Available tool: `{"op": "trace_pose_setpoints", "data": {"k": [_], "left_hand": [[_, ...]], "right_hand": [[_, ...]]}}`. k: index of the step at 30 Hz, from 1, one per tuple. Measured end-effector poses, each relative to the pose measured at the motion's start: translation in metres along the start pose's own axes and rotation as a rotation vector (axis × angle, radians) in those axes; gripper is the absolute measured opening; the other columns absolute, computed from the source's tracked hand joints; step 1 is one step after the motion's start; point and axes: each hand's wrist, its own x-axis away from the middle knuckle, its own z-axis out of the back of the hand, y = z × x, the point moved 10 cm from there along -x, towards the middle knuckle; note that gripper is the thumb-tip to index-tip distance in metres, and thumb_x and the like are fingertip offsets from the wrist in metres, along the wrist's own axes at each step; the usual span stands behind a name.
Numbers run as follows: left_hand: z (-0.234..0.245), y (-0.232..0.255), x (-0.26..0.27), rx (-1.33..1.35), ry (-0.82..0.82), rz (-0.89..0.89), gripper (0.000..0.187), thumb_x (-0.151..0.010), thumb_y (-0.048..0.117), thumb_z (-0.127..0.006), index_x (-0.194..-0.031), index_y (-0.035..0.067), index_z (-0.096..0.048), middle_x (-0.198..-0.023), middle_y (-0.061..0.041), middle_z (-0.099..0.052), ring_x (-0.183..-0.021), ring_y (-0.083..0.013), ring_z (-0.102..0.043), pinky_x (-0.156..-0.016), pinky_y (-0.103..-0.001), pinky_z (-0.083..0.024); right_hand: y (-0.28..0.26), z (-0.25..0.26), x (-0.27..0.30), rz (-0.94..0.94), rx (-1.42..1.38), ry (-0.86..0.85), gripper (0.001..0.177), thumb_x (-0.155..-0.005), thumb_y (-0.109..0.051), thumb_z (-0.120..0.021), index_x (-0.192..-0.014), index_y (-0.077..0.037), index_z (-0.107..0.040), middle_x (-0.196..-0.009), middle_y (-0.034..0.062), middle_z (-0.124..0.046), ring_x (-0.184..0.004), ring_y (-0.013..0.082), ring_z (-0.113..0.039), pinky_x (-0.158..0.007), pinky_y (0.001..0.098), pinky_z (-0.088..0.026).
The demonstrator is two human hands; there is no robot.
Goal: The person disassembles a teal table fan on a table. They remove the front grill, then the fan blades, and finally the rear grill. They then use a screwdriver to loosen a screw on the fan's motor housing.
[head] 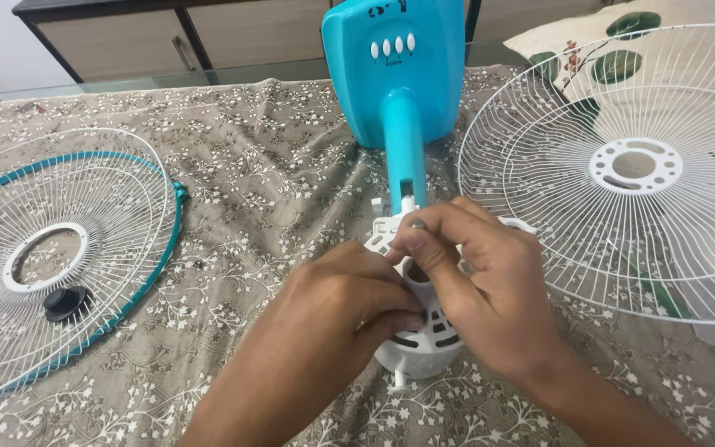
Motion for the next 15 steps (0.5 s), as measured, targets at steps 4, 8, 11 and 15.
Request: {"op": "trace_pose_setpoints", "data": {"k": [4,8,11,15], "left_hand": [[0.002,-0.007,-0.002,0.087,0.02,0.07,0.01,-0.078,0.008,-0.075,-0.086,0.006,-0.08,-0.084,-0.004,-0.077,-0.085,-0.0195,-0.07,-0.077,-0.035,-0.056],[0.001,-0.014,-0.001,0.036,-0.028,0.126,0.009,-0.081,0.011,-0.076,-0.088,0.009,-0.081,-0.083,-0.004,-0.077,-0.083,-0.0187,-0.071,-0.076,-0.035,-0.056],[0.003,-0.011,-0.001,0.06,-0.018,0.103,0.01,-0.081,0.011,-0.076,-0.089,0.01,-0.081,-0.085,-0.004,-0.077,-0.085,-0.019,-0.071,-0.077,-0.035,-0.057],[0.002,-0.014,0.001,0.052,-0.008,0.142,0.009,-0.078,0.009,-0.077,-0.086,0.008,-0.082,-0.084,-0.005,-0.077,-0.083,-0.0198,-0.072,-0.075,-0.036,-0.057]], "right_hand": [[0.004,-0.003,0.0,-0.019,-0.115,-0.004,0.023,-0.101,-0.02,-0.059,-0.095,-0.003,-0.073,-0.085,0.0029,-0.072,-0.069,0.0083,-0.075,-0.057,0.0226,-0.061],[0.001,-0.006,0.003,0.034,-0.218,-0.005,0.023,-0.105,-0.02,-0.059,-0.1,-0.002,-0.071,-0.086,0.0041,-0.075,-0.075,0.0091,-0.072,-0.065,0.0235,-0.06],[0.006,-0.005,0.003,-0.013,-0.199,0.002,0.022,-0.103,-0.02,-0.06,-0.099,-0.002,-0.071,-0.084,0.0035,-0.076,-0.074,0.0083,-0.073,-0.063,0.0231,-0.06],[0.011,-0.006,0.002,-0.06,-0.183,0.002,0.022,-0.101,-0.021,-0.059,-0.098,-0.003,-0.072,-0.082,0.0026,-0.076,-0.069,0.0075,-0.073,-0.058,0.0222,-0.06]]}}
